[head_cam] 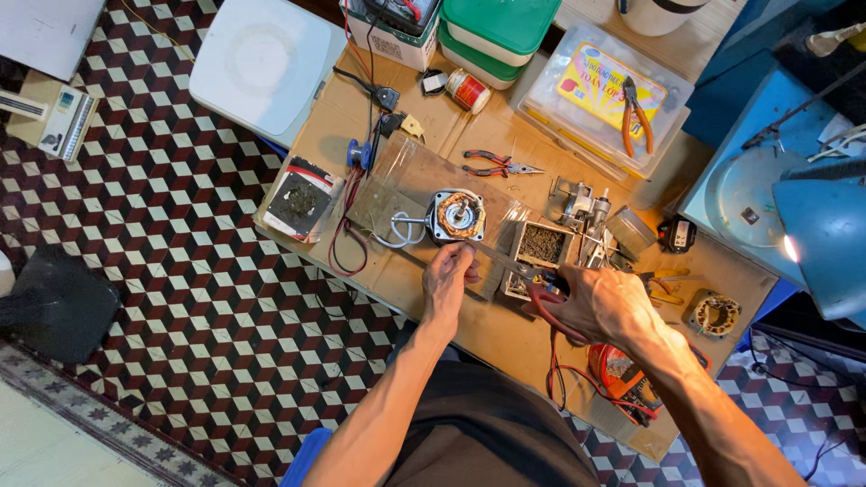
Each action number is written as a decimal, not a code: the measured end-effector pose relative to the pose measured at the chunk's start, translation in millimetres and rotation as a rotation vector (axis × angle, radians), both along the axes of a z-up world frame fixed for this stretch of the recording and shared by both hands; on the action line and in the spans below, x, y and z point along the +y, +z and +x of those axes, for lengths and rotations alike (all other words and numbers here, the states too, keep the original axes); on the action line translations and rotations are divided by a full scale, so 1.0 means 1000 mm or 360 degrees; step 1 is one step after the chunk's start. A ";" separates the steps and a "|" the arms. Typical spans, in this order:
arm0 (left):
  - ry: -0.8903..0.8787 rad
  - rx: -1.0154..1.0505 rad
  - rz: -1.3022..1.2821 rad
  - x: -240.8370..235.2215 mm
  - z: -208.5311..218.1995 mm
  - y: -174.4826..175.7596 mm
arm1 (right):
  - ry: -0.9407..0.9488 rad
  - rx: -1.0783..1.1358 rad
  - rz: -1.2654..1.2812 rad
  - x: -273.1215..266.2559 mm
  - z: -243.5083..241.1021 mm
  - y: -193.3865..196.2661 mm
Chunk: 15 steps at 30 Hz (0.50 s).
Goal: The person works on a disassembled electrical component, likely a motor stator, on a cluttered workbench. They use their hands to insert small metal pieces into the copper windings and later use pliers to adjust the component. The task involves careful manual manipulation of small parts within the stator slots.
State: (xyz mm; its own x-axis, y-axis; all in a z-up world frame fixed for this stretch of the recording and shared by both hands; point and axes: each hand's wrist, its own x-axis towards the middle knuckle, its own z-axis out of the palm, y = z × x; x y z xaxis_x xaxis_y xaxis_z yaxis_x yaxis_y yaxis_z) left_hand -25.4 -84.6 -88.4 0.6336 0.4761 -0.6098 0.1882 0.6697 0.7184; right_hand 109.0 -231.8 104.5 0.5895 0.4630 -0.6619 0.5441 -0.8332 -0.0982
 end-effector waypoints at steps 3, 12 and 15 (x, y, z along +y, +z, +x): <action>0.0004 0.0001 0.0002 0.000 -0.001 -0.001 | 0.0135 -0.0080 0.0043 -0.004 0.006 -0.010; -0.0178 0.0037 0.0319 0.009 -0.002 -0.011 | 0.0406 -0.0112 -0.0050 -0.006 0.034 -0.025; -0.0370 0.0059 0.0541 0.011 -0.006 -0.014 | 0.0379 -0.0093 -0.0097 -0.014 0.034 -0.022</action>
